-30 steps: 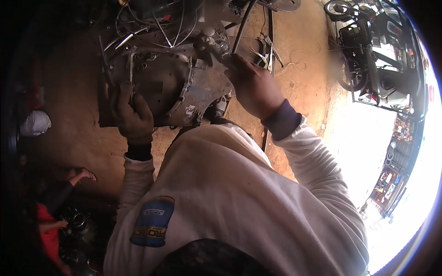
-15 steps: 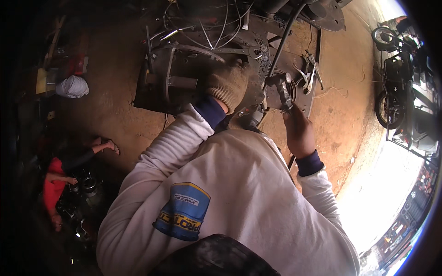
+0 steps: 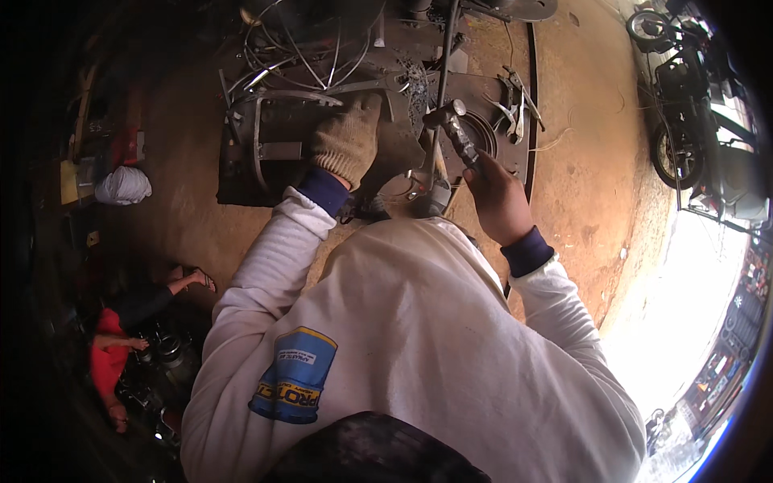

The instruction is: The person welds a metal frame using a handheld welding torch, creating bright sparks. They then use an angle grinder to smooth the welded area, generating a shower of sparks. The person also uses a hammer to tap the metal frame and a wrench to adjust components.

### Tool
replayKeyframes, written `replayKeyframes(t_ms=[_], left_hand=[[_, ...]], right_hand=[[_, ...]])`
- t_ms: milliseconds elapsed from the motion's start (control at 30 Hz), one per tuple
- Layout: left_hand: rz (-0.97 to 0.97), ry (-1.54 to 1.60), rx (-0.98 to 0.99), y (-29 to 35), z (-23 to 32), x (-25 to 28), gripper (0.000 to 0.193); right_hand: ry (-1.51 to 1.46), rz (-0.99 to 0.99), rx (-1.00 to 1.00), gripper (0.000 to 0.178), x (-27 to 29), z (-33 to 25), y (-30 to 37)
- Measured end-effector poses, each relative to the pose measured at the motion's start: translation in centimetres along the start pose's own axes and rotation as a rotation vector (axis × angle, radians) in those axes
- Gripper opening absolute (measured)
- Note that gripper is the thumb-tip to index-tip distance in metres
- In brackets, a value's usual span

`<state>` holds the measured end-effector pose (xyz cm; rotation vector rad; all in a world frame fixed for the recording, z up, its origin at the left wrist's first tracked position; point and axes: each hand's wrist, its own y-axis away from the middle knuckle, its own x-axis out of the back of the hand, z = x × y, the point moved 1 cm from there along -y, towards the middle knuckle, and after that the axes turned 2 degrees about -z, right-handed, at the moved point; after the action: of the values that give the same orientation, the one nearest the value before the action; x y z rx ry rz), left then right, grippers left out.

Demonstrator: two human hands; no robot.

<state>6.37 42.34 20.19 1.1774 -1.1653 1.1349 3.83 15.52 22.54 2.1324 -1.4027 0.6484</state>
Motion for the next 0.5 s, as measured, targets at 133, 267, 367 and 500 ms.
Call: replayKeyframes(t_ms=[133,267,367,500], left_hand=[[-0.08,-0.087,-0.001,-0.7,0.0,0.3,0.023],[-0.095,-0.095,-0.018,-1.7,-0.3,-0.7,0.021],[0.022,0.073,-0.027,-0.3,0.0,0.5,0.017],[0.014,0.412,-0.078,3.7,-0.4,-0.6,0.012]], right_hand=[[-0.06,-0.047,-0.041,0.037,0.1,-0.5,0.5],[-0.084,-0.031,-0.018,0.04,-0.1,-0.3,1.1],[-0.082,0.016,0.031,0.041,-0.2,0.7,1.5],[-0.134,-0.009,-0.048,0.041,0.2,1.4,1.6]])
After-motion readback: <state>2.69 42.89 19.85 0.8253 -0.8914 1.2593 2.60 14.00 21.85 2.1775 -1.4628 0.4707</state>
